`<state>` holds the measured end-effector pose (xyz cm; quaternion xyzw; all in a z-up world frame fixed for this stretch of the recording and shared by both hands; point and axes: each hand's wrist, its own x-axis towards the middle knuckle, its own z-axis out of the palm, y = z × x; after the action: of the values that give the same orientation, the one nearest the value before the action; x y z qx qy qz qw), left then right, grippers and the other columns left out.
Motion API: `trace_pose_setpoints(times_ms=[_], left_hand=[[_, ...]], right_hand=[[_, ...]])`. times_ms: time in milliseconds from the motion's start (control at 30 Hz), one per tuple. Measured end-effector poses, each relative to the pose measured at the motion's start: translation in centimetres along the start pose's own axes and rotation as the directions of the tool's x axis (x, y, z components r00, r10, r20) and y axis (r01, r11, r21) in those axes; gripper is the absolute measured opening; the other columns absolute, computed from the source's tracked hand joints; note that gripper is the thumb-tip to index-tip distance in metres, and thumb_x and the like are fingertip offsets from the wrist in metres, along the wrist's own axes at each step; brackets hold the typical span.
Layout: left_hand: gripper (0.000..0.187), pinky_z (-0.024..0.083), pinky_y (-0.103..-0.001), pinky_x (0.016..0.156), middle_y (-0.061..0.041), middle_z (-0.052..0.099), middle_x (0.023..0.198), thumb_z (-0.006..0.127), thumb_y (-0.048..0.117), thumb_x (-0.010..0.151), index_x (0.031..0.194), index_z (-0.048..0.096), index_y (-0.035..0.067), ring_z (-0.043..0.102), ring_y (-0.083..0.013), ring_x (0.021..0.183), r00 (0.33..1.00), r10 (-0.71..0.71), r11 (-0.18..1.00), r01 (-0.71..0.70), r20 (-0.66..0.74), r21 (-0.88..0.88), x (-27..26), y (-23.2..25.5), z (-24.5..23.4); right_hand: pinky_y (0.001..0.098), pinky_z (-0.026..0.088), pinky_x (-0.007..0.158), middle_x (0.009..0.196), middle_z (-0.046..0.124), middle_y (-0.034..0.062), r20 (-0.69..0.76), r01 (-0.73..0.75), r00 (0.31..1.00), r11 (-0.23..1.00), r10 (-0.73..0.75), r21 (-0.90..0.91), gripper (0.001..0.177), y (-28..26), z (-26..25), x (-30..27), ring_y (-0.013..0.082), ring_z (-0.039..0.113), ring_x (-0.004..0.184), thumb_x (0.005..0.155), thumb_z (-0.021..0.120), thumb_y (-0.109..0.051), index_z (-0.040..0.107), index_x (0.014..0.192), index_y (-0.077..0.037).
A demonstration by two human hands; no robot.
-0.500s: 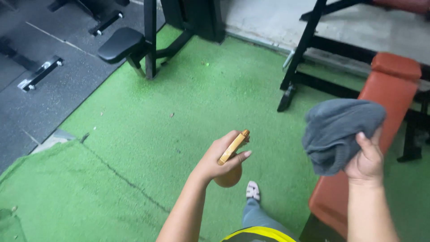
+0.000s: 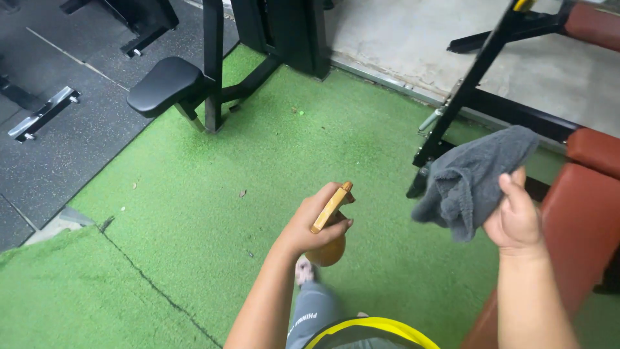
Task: Spraying and wiping down gym equipment including a barbell, weight plates, and a weight rack.
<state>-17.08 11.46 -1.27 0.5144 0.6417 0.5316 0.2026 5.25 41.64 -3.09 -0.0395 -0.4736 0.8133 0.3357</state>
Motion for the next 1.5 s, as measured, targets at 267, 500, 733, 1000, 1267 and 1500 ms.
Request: trace_pose_setpoints(times_ms=[267, 500, 733, 1000, 1267, 1500], left_hand=[[0.061, 0.058, -0.036, 0.087, -0.010, 0.075, 0.117, 0.068, 0.012, 0.080, 0.138, 0.051, 0.011, 0.075, -0.0261, 0.098, 0.994, -0.026, 1.000, 0.027, 0.108, -0.014, 10.7, -8.6, -11.8], [0.048, 0.059, -0.034, 0.080, -0.011, 0.075, 0.098, 0.069, 0.013, 0.080, 0.127, 0.065, 0.009, 0.076, -0.0243, 0.083, 0.967, 0.086, 0.991, -0.107, 0.242, 0.077, 23.6, -13.0, -19.8], [0.041, 0.057, -0.033, 0.073, -0.012, 0.072, 0.085, 0.073, 0.017, 0.079, 0.118, 0.066, 0.007, 0.074, -0.0233, 0.075, 0.945, 0.044, 0.999, -0.040, 0.323, -0.020, 34.6, -14.2, -19.1], [0.039, 0.055, -0.036, 0.086, -0.014, 0.066, 0.103, 0.077, 0.020, 0.080, 0.113, 0.063, 0.006, 0.066, -0.0293, 0.097, 0.847, 0.435, 0.895, -0.444, 0.306, -0.042, 47.6, -18.3, -15.4], [0.045, 0.056, -0.034, 0.076, -0.008, 0.072, 0.095, 0.075, 0.029, 0.075, 0.114, 0.066, 0.009, 0.072, -0.0237, 0.080, 0.937, 0.147, 0.989, -0.150, 0.318, -0.014, 64.4, -19.5, -8.5], [0.038, 0.056, -0.042, 0.081, -0.015, 0.073, 0.091, 0.074, 0.037, 0.075, 0.098, 0.070, 0.007, 0.072, -0.0353, 0.087, 0.956, 0.122, 0.975, -0.166, 0.267, 0.149, 75.7, -24.5, -0.5]], right_hand=[[0.0483, 0.042, 0.121, 0.151, 0.050, 0.0102, -0.279, 0.092, 0.953, 0.989, -0.121, -0.116, 0.062, 7.6, 0.3, 11.8, 0.0260, 0.052, 0.140, 0.099, 0.054, 0.001, 0.036, 0.156, -0.011], [0.0509, 0.049, 0.109, 0.131, 0.071, 0.0138, -0.573, 0.086, 0.804, 0.922, 0.159, 0.376, 0.038, 12.7, 1.5, 21.1, 0.0310, 0.065, 0.125, 0.096, 0.063, -0.019, 0.066, 0.130, -0.002], [0.0493, 0.044, 0.117, 0.129, 0.070, 0.0072, -0.674, 0.090, 0.720, 0.942, 0.164, 0.325, 0.030, 13.8, -3.2, 24.1, 0.0261, 0.064, 0.125, 0.097, 0.064, -0.013, 0.065, 0.127, -0.008], [0.0508, 0.038, 0.123, 0.145, 0.062, 0.0143, -0.511, 0.267, 0.853, 0.931, -0.108, 0.250, 0.048, 8.8, -9.7, 32.5, 0.0328, 0.057, 0.138, 0.095, 0.061, -0.010, 0.059, 0.142, -0.002], [0.0533, 0.040, 0.121, 0.147, 0.061, 0.0135, -0.448, 0.360, 0.852, 0.924, -0.271, 0.126, 0.064, 3.8, -15.2, 43.9, 0.0351, 0.056, 0.139, 0.085, 0.062, -0.006, 0.053, 0.149, -0.004], [0.0510, 0.041, 0.116, 0.141, 0.060, 0.0128, -0.483, 0.169, 0.872, 0.975, -0.080, 0.143, 0.064, 5.5, -20.4, 49.0, 0.0329, 0.056, 0.134, 0.084, 0.058, -0.011, 0.050, 0.147, -0.004]])
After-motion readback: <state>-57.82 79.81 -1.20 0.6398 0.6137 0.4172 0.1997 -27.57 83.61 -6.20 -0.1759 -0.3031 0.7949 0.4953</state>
